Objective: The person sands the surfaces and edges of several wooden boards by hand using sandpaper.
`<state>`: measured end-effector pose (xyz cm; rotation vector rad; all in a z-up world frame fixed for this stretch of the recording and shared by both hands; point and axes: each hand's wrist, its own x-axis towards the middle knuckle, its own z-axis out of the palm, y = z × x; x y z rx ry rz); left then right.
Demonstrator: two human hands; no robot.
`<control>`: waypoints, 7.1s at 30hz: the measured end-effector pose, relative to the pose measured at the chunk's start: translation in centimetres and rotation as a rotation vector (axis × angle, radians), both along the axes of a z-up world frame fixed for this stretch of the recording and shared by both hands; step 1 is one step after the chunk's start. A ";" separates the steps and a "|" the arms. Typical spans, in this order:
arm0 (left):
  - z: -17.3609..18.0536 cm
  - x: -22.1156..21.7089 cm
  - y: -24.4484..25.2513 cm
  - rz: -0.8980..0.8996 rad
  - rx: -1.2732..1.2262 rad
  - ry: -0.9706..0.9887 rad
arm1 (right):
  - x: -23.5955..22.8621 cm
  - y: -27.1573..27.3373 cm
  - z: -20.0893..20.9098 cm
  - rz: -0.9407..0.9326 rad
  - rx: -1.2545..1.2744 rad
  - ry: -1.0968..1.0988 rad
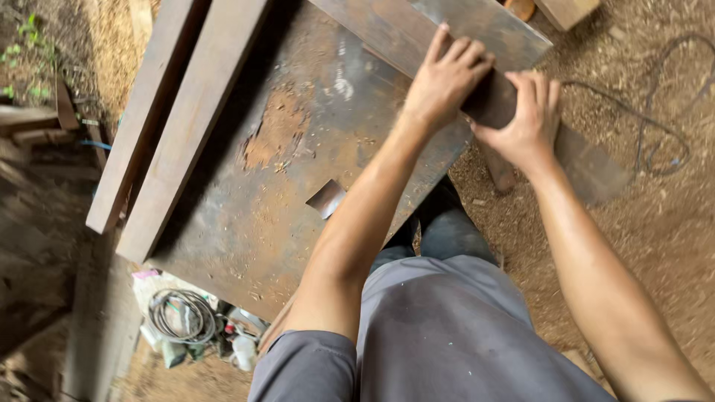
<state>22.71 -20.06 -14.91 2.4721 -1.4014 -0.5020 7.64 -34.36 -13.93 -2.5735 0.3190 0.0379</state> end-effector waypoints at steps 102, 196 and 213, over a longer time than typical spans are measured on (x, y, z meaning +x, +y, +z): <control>6.8 -26.3 30.1 1.248 0.099 0.125 | 1.8 21.3 7.3 1.162 -0.360 0.274; 5.9 -35.3 41.6 1.217 0.172 0.246 | -7.4 35.0 4.7 0.862 0.163 -0.073; 4.3 -35.0 40.3 1.224 0.346 0.161 | -8.6 35.2 6.5 0.768 0.142 0.023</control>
